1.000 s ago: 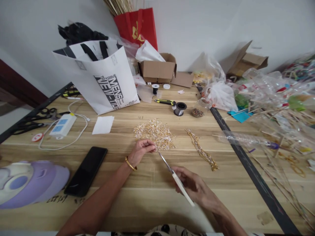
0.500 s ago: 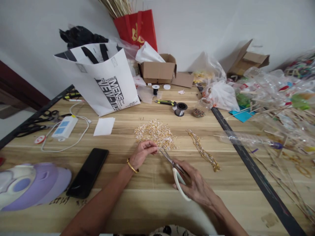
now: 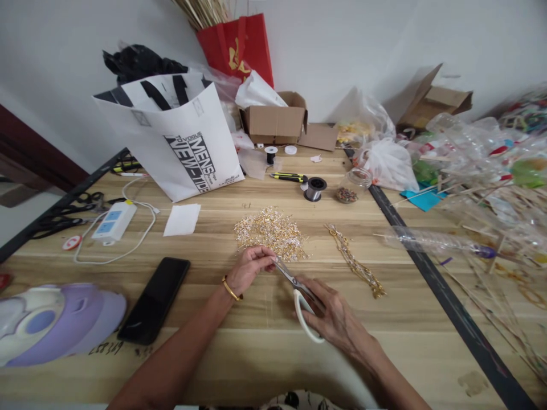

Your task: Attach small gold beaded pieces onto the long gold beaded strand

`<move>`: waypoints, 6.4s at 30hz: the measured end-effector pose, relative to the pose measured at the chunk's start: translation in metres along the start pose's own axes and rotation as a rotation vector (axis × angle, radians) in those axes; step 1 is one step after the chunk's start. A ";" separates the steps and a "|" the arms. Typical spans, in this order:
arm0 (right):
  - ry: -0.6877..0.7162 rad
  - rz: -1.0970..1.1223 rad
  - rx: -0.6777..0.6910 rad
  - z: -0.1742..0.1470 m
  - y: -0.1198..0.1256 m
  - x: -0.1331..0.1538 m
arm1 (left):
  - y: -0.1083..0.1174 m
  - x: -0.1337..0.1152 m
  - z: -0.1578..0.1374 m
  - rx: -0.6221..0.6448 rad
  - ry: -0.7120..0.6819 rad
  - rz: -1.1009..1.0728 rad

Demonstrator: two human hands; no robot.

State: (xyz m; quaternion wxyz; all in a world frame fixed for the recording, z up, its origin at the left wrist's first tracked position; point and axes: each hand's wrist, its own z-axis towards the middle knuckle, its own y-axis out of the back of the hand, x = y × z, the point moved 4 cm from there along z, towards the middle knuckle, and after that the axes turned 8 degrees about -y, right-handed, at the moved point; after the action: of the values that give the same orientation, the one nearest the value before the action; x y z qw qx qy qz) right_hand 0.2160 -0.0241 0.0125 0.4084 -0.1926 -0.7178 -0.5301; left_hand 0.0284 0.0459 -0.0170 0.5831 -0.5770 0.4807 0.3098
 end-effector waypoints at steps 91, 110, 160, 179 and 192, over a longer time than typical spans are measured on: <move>0.018 -0.442 -0.094 0.003 0.009 0.005 | -0.005 -0.004 -0.003 0.060 -0.012 0.208; 0.023 -0.428 -0.055 0.004 0.010 0.008 | -0.006 -0.002 -0.003 0.081 0.045 0.261; 0.057 -0.292 -0.025 0.005 0.008 0.008 | -0.008 0.000 -0.004 0.137 0.025 0.276; 0.182 -0.532 0.159 -0.030 0.001 0.017 | -0.003 -0.004 -0.004 0.090 0.049 0.109; 0.292 -0.436 0.054 0.026 0.007 0.028 | -0.006 -0.003 -0.006 0.144 0.046 0.136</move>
State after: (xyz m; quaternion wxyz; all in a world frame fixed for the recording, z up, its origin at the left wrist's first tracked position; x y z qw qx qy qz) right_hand 0.1947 -0.0023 0.0359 0.3890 0.0562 -0.6897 -0.6082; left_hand 0.0320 0.0400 -0.0109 0.5895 -0.5066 0.5532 0.2998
